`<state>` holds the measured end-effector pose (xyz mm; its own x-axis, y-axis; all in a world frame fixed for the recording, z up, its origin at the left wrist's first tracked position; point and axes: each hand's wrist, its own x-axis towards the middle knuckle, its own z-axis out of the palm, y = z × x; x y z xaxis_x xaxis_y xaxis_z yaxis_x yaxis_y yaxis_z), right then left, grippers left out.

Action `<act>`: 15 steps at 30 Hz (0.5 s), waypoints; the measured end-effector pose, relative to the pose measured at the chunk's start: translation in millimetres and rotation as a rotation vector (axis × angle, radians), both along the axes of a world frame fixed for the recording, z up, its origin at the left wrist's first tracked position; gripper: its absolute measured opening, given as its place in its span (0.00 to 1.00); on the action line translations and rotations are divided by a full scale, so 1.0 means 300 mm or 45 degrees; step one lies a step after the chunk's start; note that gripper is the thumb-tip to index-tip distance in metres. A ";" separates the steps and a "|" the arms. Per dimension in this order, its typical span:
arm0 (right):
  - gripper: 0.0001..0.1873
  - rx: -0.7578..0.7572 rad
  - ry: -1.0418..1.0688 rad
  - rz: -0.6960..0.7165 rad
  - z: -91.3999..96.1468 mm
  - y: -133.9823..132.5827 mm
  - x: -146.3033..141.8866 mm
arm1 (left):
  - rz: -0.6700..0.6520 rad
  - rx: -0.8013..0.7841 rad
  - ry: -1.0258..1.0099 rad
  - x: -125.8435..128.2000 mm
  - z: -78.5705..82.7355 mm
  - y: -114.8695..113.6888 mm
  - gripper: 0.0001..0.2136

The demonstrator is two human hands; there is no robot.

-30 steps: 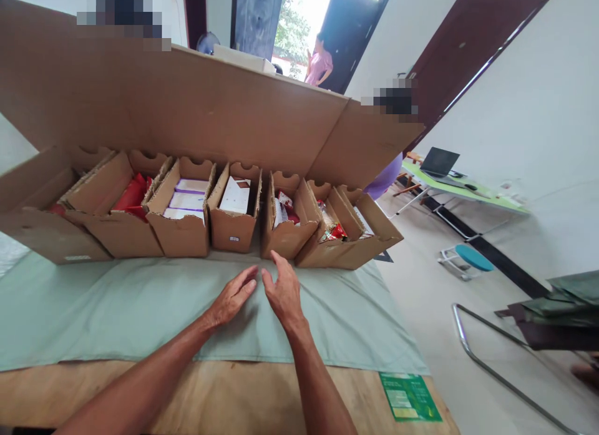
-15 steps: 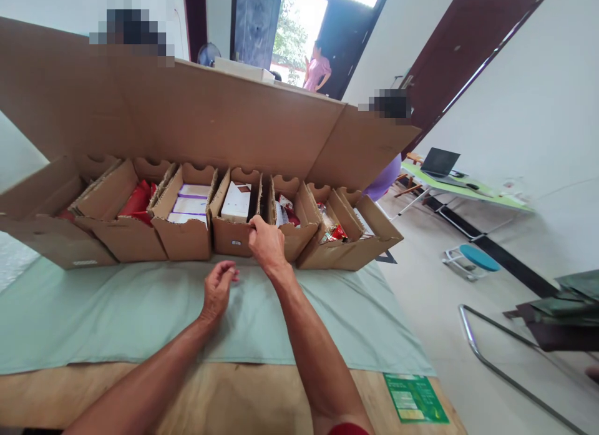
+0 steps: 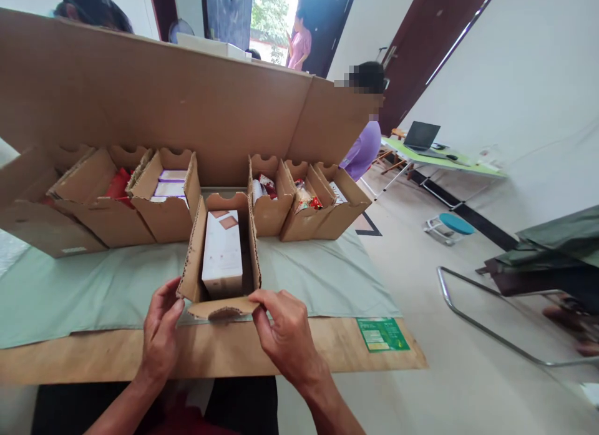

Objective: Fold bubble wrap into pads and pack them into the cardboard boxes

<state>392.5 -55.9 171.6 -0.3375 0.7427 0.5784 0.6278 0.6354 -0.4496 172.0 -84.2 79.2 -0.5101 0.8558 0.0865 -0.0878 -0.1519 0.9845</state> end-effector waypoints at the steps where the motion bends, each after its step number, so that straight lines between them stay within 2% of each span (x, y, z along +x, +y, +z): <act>1: 0.13 0.018 0.019 0.006 -0.003 -0.028 0.010 | -0.057 0.020 0.034 0.001 -0.012 -0.028 0.21; 6: 0.14 0.043 0.107 -0.049 -0.026 -0.102 0.054 | -0.294 0.133 0.152 0.007 -0.043 -0.087 0.27; 10: 0.18 0.047 0.190 -0.148 -0.057 -0.121 0.089 | -0.372 0.166 0.146 0.015 -0.040 -0.088 0.28; 15: 0.17 0.088 0.280 -0.351 -0.101 -0.130 0.129 | -0.448 0.137 0.175 0.007 -0.036 -0.069 0.30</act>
